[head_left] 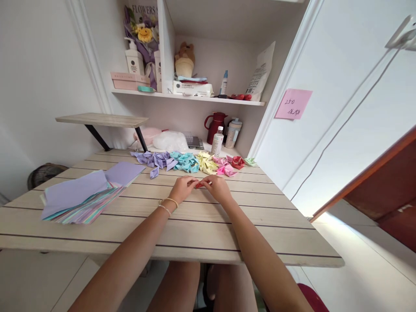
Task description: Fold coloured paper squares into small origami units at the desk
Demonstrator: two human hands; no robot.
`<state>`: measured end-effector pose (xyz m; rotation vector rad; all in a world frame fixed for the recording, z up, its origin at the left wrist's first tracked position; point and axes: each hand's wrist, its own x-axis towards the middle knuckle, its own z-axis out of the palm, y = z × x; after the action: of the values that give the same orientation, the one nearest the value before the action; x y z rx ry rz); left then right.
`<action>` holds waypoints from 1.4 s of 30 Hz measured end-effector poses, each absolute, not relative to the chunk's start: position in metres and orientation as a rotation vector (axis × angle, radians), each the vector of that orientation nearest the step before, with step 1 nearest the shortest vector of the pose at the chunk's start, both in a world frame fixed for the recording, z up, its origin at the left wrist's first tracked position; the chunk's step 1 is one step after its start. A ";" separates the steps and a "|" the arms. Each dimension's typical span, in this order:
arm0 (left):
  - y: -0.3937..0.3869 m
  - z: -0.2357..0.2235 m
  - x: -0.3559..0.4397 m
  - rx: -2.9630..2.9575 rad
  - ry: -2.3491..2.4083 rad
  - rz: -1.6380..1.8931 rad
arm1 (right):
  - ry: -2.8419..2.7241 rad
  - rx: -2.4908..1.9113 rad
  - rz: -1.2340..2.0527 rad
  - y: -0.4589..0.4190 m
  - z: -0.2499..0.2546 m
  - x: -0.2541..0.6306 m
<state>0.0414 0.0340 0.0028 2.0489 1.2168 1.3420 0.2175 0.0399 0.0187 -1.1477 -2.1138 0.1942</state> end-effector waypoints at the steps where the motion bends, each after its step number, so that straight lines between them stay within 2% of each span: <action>1: 0.035 0.001 0.042 1.965 1.206 1.352 | -2.137 -1.140 0.174 0.040 0.019 0.217; 14: 0.044 -0.009 0.041 1.462 1.102 1.257 | -2.212 -1.148 0.129 0.037 0.023 0.216; 42: 0.039 -0.001 0.042 1.587 1.105 1.188 | -2.134 -1.222 0.278 0.033 0.024 0.213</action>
<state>0.0420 0.0385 -0.0009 1.5874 1.1052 1.1876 0.2128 0.0333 0.0241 -1.2223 -2.1338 0.2775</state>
